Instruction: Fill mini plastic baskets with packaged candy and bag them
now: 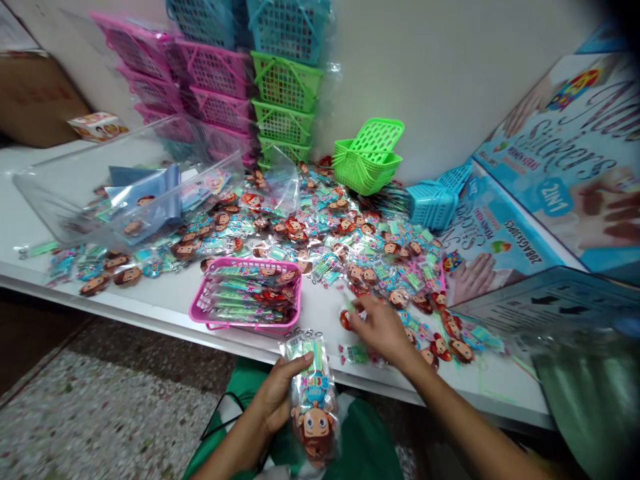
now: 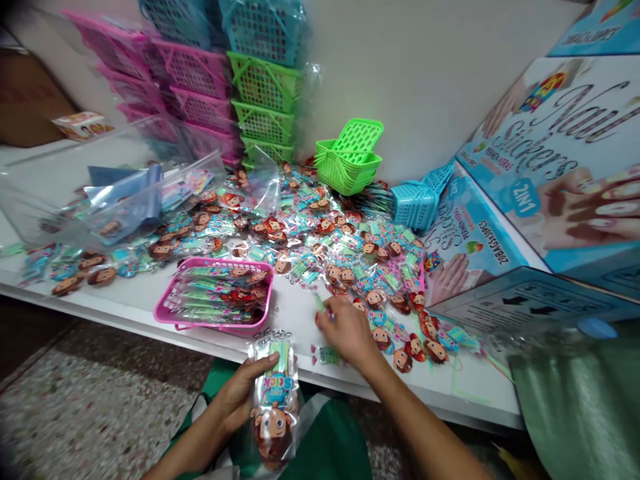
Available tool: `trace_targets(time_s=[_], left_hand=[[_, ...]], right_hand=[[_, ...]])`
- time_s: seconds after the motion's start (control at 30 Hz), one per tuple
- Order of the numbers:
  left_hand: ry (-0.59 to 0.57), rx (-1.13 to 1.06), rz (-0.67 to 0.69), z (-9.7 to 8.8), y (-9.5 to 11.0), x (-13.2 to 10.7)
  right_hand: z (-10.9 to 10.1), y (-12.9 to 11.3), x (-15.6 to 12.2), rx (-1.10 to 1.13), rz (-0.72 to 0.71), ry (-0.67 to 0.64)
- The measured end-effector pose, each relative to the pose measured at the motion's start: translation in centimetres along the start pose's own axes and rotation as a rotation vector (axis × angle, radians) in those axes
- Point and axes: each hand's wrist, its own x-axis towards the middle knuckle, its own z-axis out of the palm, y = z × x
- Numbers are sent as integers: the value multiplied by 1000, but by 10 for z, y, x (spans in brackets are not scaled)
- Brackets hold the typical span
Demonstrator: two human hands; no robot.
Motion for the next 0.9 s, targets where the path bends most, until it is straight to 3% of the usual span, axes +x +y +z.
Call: trace_targets(time_s=[0.1, 0.2, 0.3, 0.37, 0.43, 0.5, 0.53, 0.6, 0.67, 0.73, 0.83, 0.9], left_hand=[[-41, -55, 50, 0, -4, 3], [-110, -148, 37, 3, -7, 2], [-78, -145, 74, 5, -8, -2], [-6, -84, 118, 4, -7, -6], [20, -49, 119, 1, -6, -8], [-18, -52, 65, -2, -3, -10], [-50, -54, 24, -4, -3, -10], [-116, -48, -58, -7, -1, -12], [-161, -40, -95, -8, 0, -13], [-177, -45, -79, -9, 1, -13], [-226, -85, -9, -12, 2, -12], [-270, -125, 26, -15, 1, -10]], right_hand=[[2, -34, -44, 74, -198, -88], [16, -63, -69, 46, -188, -147], [25, -71, -74, 42, -154, -175], [25, -64, -71, 139, -244, -188], [21, -51, -57, 283, -341, -237], [17, -37, -29, 328, -310, -246], [15, -31, -10, 274, -233, -178], [13, -20, 34, 50, -110, 82], [12, -13, 78, -162, -158, 191], [9, -5, 113, -275, -293, 185], [1, 6, 131, -304, -425, 168], [-4, 12, 118, -244, -406, 214]])
